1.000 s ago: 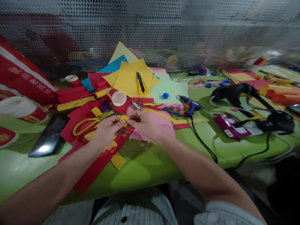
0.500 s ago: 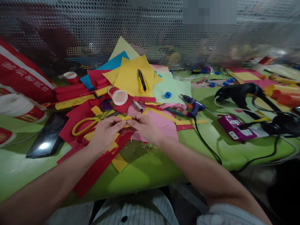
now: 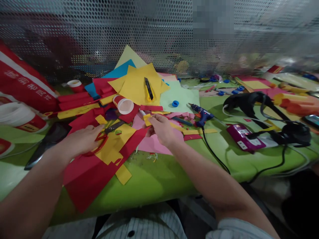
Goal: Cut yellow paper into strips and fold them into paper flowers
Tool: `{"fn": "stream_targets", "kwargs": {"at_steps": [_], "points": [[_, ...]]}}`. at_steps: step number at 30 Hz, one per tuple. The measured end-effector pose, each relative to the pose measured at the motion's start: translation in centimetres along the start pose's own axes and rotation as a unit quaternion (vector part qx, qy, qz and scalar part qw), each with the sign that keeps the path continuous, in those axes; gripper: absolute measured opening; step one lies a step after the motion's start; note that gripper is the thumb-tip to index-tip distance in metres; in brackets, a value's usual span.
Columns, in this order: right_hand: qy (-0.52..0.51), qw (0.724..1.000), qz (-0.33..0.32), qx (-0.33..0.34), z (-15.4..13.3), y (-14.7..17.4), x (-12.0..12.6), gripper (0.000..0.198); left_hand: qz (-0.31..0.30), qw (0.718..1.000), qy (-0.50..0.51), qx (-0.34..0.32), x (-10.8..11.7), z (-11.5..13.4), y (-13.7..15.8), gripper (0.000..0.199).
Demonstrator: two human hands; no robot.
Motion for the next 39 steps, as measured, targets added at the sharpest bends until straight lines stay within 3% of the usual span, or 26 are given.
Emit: {"fn": "stream_targets", "kwargs": {"at_steps": [4,8,11,14,17,20,30,39], "points": [[-0.004,1.0,0.018,0.017,-0.6,0.0,0.4,0.016,-0.025,0.999,-0.023,-0.01,0.2,0.0,-0.5,0.047],[-0.02,0.998,0.031,0.043,-1.5,0.2,0.7,0.014,-0.012,1.0,-0.011,0.026,2.9,0.7,-0.8,0.04],[-0.032,0.996,0.034,0.07,-2.1,0.5,0.8,0.016,0.004,0.996,0.062,0.059,4.0,1.3,-0.7,0.043],[-0.028,0.995,0.039,0.083,-2.4,0.6,0.9,0.017,0.025,0.988,0.153,0.004,4.4,3.3,-0.9,0.043],[-0.02,0.994,0.047,0.094,-2.5,0.7,0.9,0.017,0.02,0.976,0.201,-0.077,4.5,5.7,-0.7,0.045],[-0.015,0.992,0.047,0.113,-2.7,0.9,0.8,0.017,0.011,0.974,0.2,-0.106,4.3,6.8,-0.3,0.05],[0.044,0.99,0.008,0.135,-2.9,2.2,-1.0,0.021,-0.031,0.985,0.111,-0.129,2.1,8.6,-0.3,0.059],[0.112,0.984,-0.008,0.138,-3.5,3.4,-2.4,0.017,-0.017,0.985,0.105,-0.133,2.6,9.4,-0.4,0.056]]}}
Point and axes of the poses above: each hand's wrist, its own y-axis away from the middle knuckle, its own x-axis out of the back of the hand, z = x × y, the point moved 10 cm from there along -y, towards the middle knuckle, and after that the axes turned 10 degrees about -x, right-handed, at the moved point
